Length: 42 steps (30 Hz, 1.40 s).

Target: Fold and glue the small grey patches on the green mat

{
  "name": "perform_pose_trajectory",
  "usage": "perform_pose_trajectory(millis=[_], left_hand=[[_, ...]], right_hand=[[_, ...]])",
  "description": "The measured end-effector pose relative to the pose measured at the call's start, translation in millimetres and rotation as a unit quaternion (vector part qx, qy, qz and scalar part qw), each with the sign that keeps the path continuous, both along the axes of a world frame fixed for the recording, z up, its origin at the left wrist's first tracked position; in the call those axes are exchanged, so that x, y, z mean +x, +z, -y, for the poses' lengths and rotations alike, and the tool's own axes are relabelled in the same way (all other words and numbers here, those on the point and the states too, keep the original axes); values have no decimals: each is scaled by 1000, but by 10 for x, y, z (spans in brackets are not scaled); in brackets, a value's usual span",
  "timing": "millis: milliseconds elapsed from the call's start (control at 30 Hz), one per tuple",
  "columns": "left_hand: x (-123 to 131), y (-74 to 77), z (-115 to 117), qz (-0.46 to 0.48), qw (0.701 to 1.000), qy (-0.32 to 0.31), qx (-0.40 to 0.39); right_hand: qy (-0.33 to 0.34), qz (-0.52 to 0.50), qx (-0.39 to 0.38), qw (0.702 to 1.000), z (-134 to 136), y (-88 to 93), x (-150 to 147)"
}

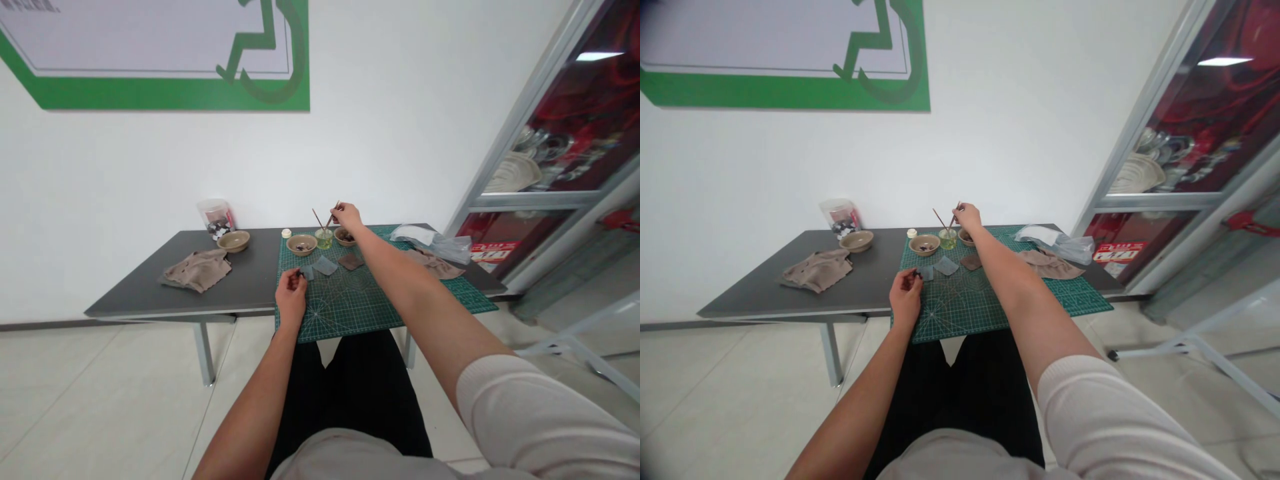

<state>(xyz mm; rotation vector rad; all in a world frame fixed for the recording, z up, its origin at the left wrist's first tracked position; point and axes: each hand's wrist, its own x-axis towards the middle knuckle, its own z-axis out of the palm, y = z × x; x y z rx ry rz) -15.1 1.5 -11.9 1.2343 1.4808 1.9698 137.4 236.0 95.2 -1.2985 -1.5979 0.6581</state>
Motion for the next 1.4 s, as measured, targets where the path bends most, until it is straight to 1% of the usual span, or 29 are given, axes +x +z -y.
perform_pose_trajectory(millis=[67,167,233,333,400,467,567,667,733,800,933,1033,1133,1233,1333,1400], left_hand=[[3,19,5,-11,1000,-5,-3],[-2,39,12,-29,999,-16,-4],[-15,44,18,-44,999,-5,-1],[-37,43,23,-75,997,15,8],[-44,36,21,-85,996,12,13],[-40,22,15,-76,997,4,12],[-20,-3,3,-46,999,-8,-1],[-6,-18,-7,-25,999,-21,-9],[-8,-19,-8,-31,999,-24,-8],[-14,-14,-4,-42,999,-23,-6],[-21,1,13,-53,998,-16,-7],[-17,7,24,-47,999,-19,-15],[-11,17,30,-40,998,-24,-32],[-11,40,32,-53,997,-24,-42],[-30,63,18,-43,998,-38,-36],[-50,69,-5,-40,996,-70,-24]], right_hand=[[27,17,-23,999,6,7,31],[42,43,-39,997,11,15,44],[39,48,-34,997,17,20,39],[17,21,-9,1000,33,24,26],[18,6,-25,1000,48,26,19],[22,-8,-42,999,61,31,18],[17,-28,-32,999,68,44,20],[15,23,-40,999,62,36,11],[-1,46,-31,998,57,5,-6],[-10,38,-25,999,57,-49,-27],[9,3,-61,998,82,-152,-52],[-3,-13,-35,999,111,-134,-18],[-21,-54,0,998,154,-20,88],[-22,-146,27,989,267,109,265],[-8,-267,45,963,528,143,476],[4,-336,43,941,798,76,599]])
